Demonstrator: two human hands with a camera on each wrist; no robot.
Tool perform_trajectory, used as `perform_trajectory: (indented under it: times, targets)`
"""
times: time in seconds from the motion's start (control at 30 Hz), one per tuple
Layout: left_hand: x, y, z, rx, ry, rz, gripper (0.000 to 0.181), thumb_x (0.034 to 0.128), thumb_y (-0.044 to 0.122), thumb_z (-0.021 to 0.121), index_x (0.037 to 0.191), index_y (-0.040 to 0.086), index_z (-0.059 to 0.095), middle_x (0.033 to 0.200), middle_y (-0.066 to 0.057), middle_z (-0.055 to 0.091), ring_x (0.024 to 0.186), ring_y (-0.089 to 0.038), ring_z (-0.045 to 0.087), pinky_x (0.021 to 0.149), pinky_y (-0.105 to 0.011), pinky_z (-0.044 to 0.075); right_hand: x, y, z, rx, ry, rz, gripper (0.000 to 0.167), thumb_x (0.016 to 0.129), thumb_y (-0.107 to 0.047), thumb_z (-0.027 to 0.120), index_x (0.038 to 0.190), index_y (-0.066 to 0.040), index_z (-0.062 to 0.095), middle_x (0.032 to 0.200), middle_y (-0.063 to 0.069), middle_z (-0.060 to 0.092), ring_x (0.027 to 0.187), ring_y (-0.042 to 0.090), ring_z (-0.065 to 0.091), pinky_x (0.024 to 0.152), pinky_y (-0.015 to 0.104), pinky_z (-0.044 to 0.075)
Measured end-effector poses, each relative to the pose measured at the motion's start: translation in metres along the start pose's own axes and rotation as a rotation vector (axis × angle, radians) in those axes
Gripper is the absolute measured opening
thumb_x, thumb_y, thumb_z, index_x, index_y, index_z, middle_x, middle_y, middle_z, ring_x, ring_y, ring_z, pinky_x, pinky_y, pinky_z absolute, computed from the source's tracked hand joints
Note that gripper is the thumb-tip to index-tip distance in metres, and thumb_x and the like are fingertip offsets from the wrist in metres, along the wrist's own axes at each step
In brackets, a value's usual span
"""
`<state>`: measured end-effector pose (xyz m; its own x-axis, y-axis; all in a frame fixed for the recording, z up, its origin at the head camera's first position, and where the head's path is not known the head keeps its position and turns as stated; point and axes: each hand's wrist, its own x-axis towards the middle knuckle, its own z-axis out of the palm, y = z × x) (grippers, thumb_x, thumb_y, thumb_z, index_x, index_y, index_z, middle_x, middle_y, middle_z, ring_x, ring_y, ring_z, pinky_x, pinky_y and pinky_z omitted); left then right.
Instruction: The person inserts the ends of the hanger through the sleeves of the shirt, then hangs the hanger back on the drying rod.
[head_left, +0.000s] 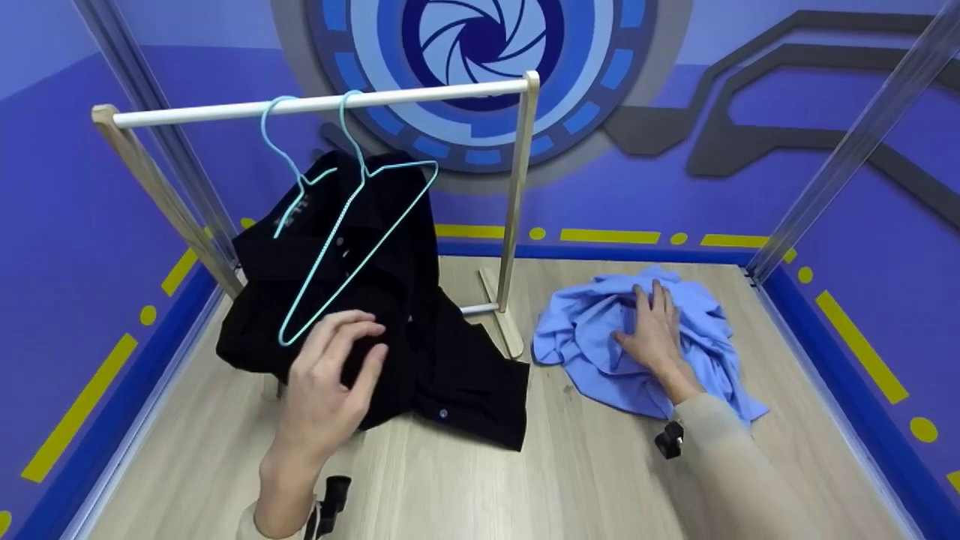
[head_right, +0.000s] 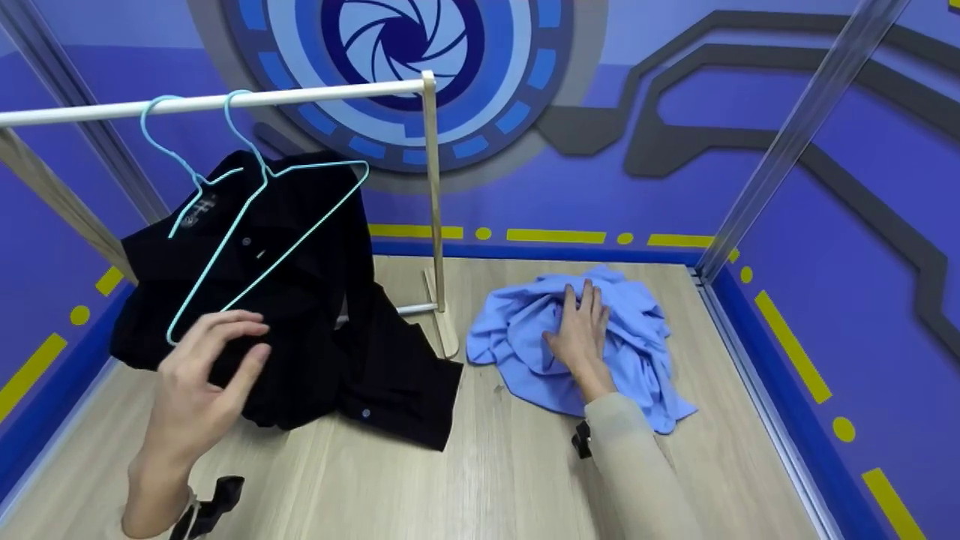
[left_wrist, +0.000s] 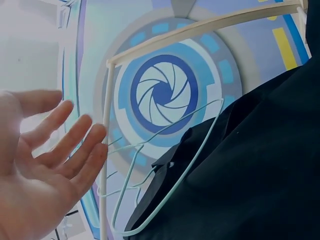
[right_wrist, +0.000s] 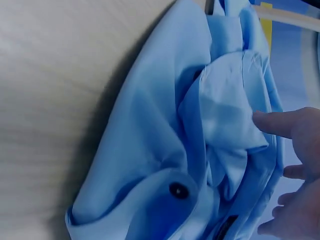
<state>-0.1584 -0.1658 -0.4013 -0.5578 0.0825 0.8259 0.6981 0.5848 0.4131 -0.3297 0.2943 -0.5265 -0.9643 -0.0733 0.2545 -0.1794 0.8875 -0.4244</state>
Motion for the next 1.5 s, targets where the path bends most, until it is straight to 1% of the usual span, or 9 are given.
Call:
perform_trajectory:
  times: [0.13, 0.27, 0.57, 0.67, 0.83, 1.0, 1.13, 1.27, 1.5]
  targets:
    - [-0.004, -0.001, 0.003, 0.005, -0.113, -0.035, 0.019, 0.0912, 0.0, 0.075, 0.11, 0.002, 0.071, 0.12, -0.01, 0.064, 0.114, -0.024, 0.06, 0.102, -0.028, 0.044, 0.0, 0.008, -0.007, 0.01, -0.097, 0.07, 0.099, 0.086, -0.019, 0.084, 0.157, 0.009, 0.023, 0.163, 0.037, -0.001, 0.149, 0.054, -0.002, 0.113, 0.074, 0.002]
    - [-0.007, -0.003, 0.006, 0.015, -0.19, -0.059, 0.019, 0.0922, 0.002, 0.075, 0.111, 0.003, 0.071, 0.121, -0.006, 0.062, 0.115, -0.019, 0.059, 0.103, -0.027, 0.043, 0.001, 0.017, -0.011, 0.029, -0.183, 0.136, 0.099, 0.088, -0.026, 0.082, 0.157, 0.01, 0.021, 0.163, 0.037, -0.007, 0.149, 0.053, -0.009, 0.11, 0.078, -0.001]
    - [-0.012, -0.007, 0.012, 0.027, -0.286, -0.101, 0.018, 0.0946, 0.007, 0.074, 0.112, 0.008, 0.071, 0.119, -0.002, 0.062, 0.116, -0.014, 0.057, 0.101, -0.033, 0.047, -0.003, 0.025, -0.002, 0.015, -0.328, 0.192, 0.1, 0.092, -0.03, 0.077, 0.156, 0.012, 0.013, 0.157, 0.041, 0.016, 0.145, 0.057, 0.014, 0.109, 0.079, 0.002]
    - [-0.013, -0.009, 0.014, 0.025, -0.302, -0.103, 0.017, 0.0949, 0.008, 0.074, 0.112, 0.008, 0.071, 0.119, -0.002, 0.062, 0.116, -0.015, 0.058, 0.101, -0.035, 0.047, -0.006, 0.025, 0.0, 0.002, -0.341, 0.184, 0.1, 0.091, -0.029, 0.078, 0.155, 0.014, 0.014, 0.154, 0.043, 0.022, 0.142, 0.059, 0.022, 0.109, 0.078, 0.011]
    - [-0.015, -0.012, 0.018, 0.02, -0.327, -0.108, 0.016, 0.0948, 0.007, 0.074, 0.111, 0.007, 0.071, 0.117, -0.002, 0.062, 0.114, -0.016, 0.059, 0.1, -0.036, 0.048, -0.006, 0.025, 0.0, 0.009, -0.331, 0.127, 0.099, 0.088, -0.022, 0.081, 0.15, 0.021, 0.017, 0.148, 0.047, 0.029, 0.136, 0.062, 0.031, 0.112, 0.068, 0.026]
    - [-0.017, -0.013, 0.023, 0.041, -0.376, -0.125, 0.017, 0.0951, 0.008, 0.074, 0.111, 0.009, 0.071, 0.116, 0.001, 0.062, 0.113, -0.015, 0.058, 0.099, -0.037, 0.048, -0.006, 0.021, -0.003, 0.017, -0.331, 0.07, 0.093, 0.087, -0.015, 0.081, 0.149, 0.022, 0.022, 0.144, 0.047, 0.036, 0.134, 0.061, 0.035, 0.113, 0.063, 0.029]
    - [-0.019, -0.014, 0.029, 0.064, -0.408, -0.129, 0.017, 0.095, 0.01, 0.074, 0.111, 0.01, 0.07, 0.115, 0.002, 0.062, 0.111, -0.015, 0.059, 0.098, -0.039, 0.049, -0.007, 0.019, -0.003, -0.034, -0.333, 0.035, 0.074, 0.086, -0.012, 0.081, 0.138, 0.022, 0.041, 0.133, 0.044, 0.048, 0.127, 0.059, 0.044, 0.109, 0.063, 0.035]
    - [-0.022, -0.015, 0.035, 0.064, -0.436, -0.141, 0.017, 0.095, 0.01, 0.074, 0.111, 0.009, 0.071, 0.114, 0.0, 0.063, 0.11, -0.018, 0.059, 0.097, -0.041, 0.05, -0.01, 0.017, -0.001, -0.049, -0.323, 0.005, 0.06, 0.085, -0.009, 0.08, 0.128, 0.02, 0.051, 0.124, 0.041, 0.055, 0.12, 0.058, 0.05, 0.104, 0.063, 0.039]
    - [-0.027, -0.017, 0.047, 0.05, -0.5, -0.18, 0.017, 0.0959, 0.011, 0.073, 0.113, 0.01, 0.07, 0.113, 0.001, 0.063, 0.11, -0.02, 0.06, 0.096, -0.043, 0.049, -0.012, 0.008, 0.001, -0.05, -0.332, -0.025, 0.054, 0.083, -0.005, 0.08, 0.125, 0.019, 0.055, 0.119, 0.039, 0.059, 0.118, 0.057, 0.053, 0.101, 0.062, 0.043]
